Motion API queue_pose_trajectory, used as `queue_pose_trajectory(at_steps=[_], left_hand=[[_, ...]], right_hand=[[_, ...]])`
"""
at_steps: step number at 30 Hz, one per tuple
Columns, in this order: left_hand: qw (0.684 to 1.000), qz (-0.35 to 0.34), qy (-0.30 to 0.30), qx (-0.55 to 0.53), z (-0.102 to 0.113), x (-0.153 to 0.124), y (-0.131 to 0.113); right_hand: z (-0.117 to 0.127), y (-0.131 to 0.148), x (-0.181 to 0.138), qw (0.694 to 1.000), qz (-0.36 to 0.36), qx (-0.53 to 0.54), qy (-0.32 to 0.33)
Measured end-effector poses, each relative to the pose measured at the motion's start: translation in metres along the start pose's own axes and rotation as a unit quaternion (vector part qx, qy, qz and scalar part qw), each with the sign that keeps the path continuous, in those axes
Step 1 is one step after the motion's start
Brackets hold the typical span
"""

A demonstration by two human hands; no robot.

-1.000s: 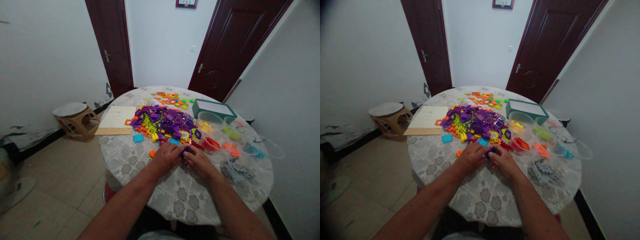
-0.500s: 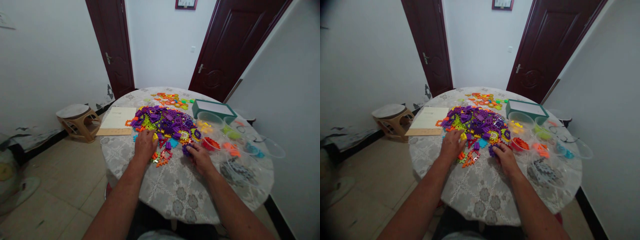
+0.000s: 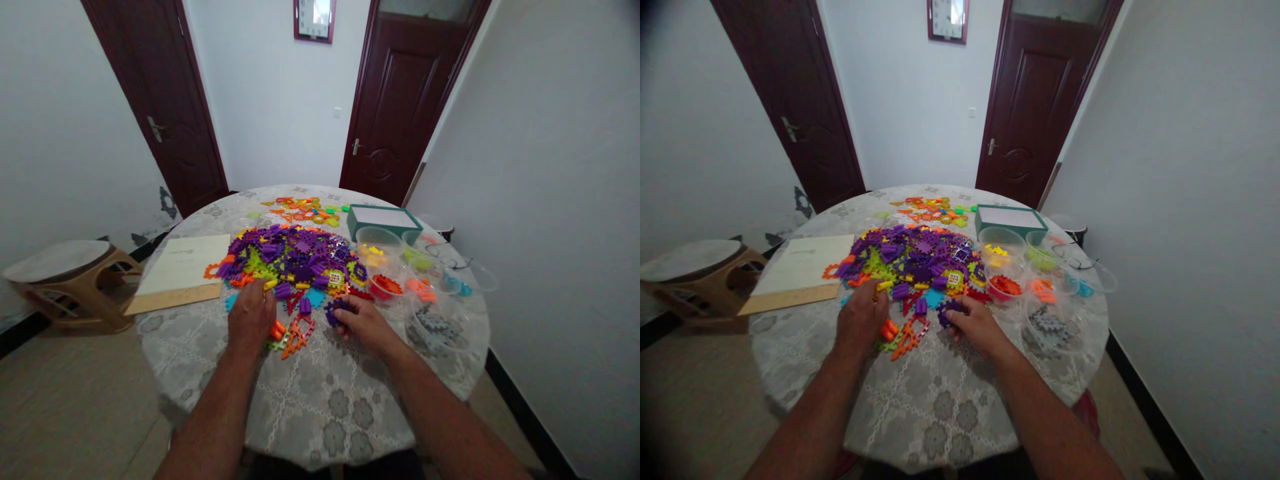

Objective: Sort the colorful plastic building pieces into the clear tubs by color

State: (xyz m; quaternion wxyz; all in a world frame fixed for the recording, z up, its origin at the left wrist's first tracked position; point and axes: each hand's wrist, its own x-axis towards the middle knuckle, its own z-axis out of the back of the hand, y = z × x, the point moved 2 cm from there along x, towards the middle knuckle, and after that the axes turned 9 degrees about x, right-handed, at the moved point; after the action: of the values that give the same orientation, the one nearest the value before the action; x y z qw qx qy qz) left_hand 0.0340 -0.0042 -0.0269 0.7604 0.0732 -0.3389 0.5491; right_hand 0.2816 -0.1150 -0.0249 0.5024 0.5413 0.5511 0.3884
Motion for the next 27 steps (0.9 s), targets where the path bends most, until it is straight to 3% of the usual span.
queue_pose_trajectory(at_steps=[4,7,9,11,14,17,19,23,27], left_hand=[[0.996,-0.003,-0.037,-0.075,0.010,-0.002,-0.010],[0.993,-0.048,-0.023,-0.108,0.011,-0.008,-0.020],[0.989,-0.082,-0.019,-0.123,0.010,-0.011,-0.026],[0.985,-0.105,-0.023,-0.136,0.010,-0.014,-0.030],[0.981,-0.120,-0.026,-0.149,0.012,-0.015,-0.033],[0.980,-0.120,-0.033,-0.158,0.014,-0.015,-0.035],[0.979,-0.121,-0.040,-0.162,0.015,-0.015,-0.035],[0.977,-0.122,-0.044,-0.169,0.014,-0.016,-0.034],[0.976,-0.117,-0.037,-0.180,0.013,-0.017,-0.034]], right_hand=[[-0.004,0.036,-0.030,0.991,-0.013,-0.079,0.108],[0.002,0.080,-0.050,0.958,-0.003,-0.211,0.195],[0.016,0.110,-0.045,0.936,0.013,-0.278,0.217],[0.039,0.136,-0.019,0.928,0.018,-0.307,0.208],[0.083,0.163,0.048,0.943,0.032,-0.312,0.107],[0.128,0.177,0.118,0.956,0.053,-0.257,-0.134],[0.148,0.181,0.153,0.945,0.064,-0.238,-0.215],[0.169,0.183,0.196,0.929,0.089,-0.214,-0.287],[0.173,0.183,0.218,0.922,0.109,-0.193,-0.317]])
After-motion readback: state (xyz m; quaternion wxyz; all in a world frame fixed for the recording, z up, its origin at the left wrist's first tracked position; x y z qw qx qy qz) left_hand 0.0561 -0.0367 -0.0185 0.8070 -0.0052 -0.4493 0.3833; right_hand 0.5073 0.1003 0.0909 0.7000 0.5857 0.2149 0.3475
